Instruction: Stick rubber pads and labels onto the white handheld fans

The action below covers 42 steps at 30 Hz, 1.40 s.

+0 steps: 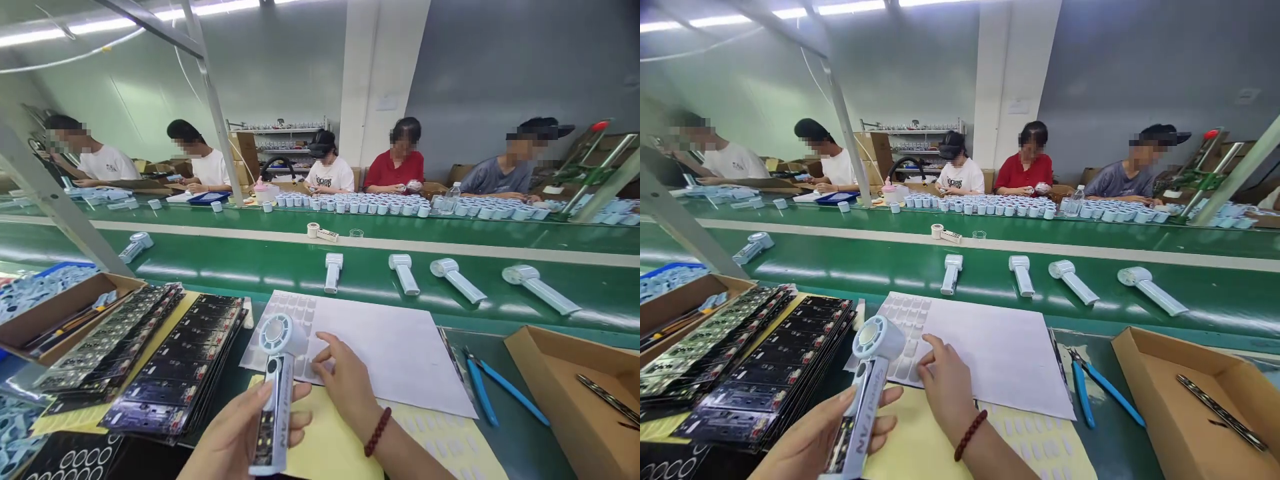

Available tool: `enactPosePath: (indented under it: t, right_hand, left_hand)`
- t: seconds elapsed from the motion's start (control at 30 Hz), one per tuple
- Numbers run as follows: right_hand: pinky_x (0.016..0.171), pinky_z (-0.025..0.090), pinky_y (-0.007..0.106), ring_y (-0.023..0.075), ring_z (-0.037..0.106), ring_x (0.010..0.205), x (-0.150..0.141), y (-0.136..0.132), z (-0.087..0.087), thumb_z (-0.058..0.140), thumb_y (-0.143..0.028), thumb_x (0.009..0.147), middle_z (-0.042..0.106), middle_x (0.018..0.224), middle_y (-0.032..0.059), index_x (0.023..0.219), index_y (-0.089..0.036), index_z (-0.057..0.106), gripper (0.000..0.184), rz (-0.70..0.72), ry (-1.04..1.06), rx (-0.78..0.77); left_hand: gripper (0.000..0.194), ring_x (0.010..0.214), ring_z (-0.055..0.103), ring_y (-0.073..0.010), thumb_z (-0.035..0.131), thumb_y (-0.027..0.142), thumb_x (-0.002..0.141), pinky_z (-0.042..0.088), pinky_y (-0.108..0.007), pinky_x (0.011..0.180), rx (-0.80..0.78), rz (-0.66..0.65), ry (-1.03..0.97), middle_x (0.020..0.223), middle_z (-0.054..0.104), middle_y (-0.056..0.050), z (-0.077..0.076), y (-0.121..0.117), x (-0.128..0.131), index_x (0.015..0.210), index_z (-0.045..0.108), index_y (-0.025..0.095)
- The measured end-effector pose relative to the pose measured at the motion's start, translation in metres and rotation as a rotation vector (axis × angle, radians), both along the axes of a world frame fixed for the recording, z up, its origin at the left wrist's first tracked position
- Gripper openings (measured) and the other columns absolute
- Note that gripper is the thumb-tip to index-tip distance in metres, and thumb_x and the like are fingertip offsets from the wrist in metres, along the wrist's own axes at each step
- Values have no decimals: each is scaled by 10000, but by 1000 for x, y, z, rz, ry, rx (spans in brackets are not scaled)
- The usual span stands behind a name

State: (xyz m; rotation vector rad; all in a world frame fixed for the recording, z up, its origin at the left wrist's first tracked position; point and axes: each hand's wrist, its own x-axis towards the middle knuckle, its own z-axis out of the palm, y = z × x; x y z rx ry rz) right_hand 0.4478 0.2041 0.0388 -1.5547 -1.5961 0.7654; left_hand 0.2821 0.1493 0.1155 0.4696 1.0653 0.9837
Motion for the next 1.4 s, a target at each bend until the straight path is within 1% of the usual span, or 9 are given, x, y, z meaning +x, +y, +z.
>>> enactPosePath:
  t: [0.07,0.17,0.27,0.33,0.4,0.57,0.87,1.1,1.4]
  right_hand:
    - [698,535,348,205,673,711,4,-3,13,581,-214,864,752,884,-1,1222,-240,575,359,-16,65,-2]
    - [728,541,335,180,671,710,8,-19,37,599,-347,875,747,932,-1,1268,-239,518,416,-45,209,-10]
    - [765,541,319,221,703,934,1,-41,57,688,-340,793,740,865,-7,1280,-228,494,536,30,454,-76]
    - [790,548,309,251,662,1139,-11,-55,62,719,-275,748,737,816,-4,1261,-223,512,555,100,566,-122]
    - [823,559,327,274,635,1211,-23,-64,62,725,-217,722,737,783,-4,1237,-223,542,546,107,617,-144]
    - [893,568,376,280,687,1134,-40,-65,57,706,-179,706,732,742,-22,1195,-228,587,506,55,653,-131]
    - [931,565,384,263,716,1081,-44,-58,58,722,-165,702,757,736,-25,1181,-234,581,504,61,638,-147]
    - [935,563,377,252,721,1057,-46,-59,58,712,-166,701,754,717,-27,1167,-231,588,487,38,638,-140]
    - [906,587,379,263,723,1060,-46,-58,60,714,-151,697,760,715,-18,1157,-230,600,481,26,629,-125]
  left_hand:
    - [166,657,697,-196,646,163,877,616,-292,665,-71,105,-18,804,725,-161,-2,7,5,926,726,25]
    - [90,506,632,-124,575,54,897,569,-211,505,-209,269,-147,681,674,-92,-3,24,7,889,664,43]
    - [113,420,562,-77,517,53,931,506,-152,426,-263,313,-244,612,607,-28,-5,37,9,891,619,80]
    - [114,429,571,-70,513,64,938,510,-144,440,-271,304,-274,624,604,-25,-7,40,12,865,594,95]
    - [116,443,585,-71,521,71,938,515,-146,450,-280,294,-299,625,599,-19,-8,40,15,843,573,111]
    - [131,447,578,-73,537,99,941,516,-155,448,-287,276,-317,593,582,-2,-7,37,18,816,564,130]
    - [174,456,576,-80,535,104,940,515,-166,459,-283,301,-323,596,567,-25,-5,37,15,769,570,103]
    - [160,486,582,-89,525,129,953,529,-179,484,-298,313,-332,610,561,-22,-3,37,16,801,571,108]
    - [174,475,580,-107,524,126,947,538,-202,474,-294,326,-343,602,562,-32,-6,36,15,787,588,104]
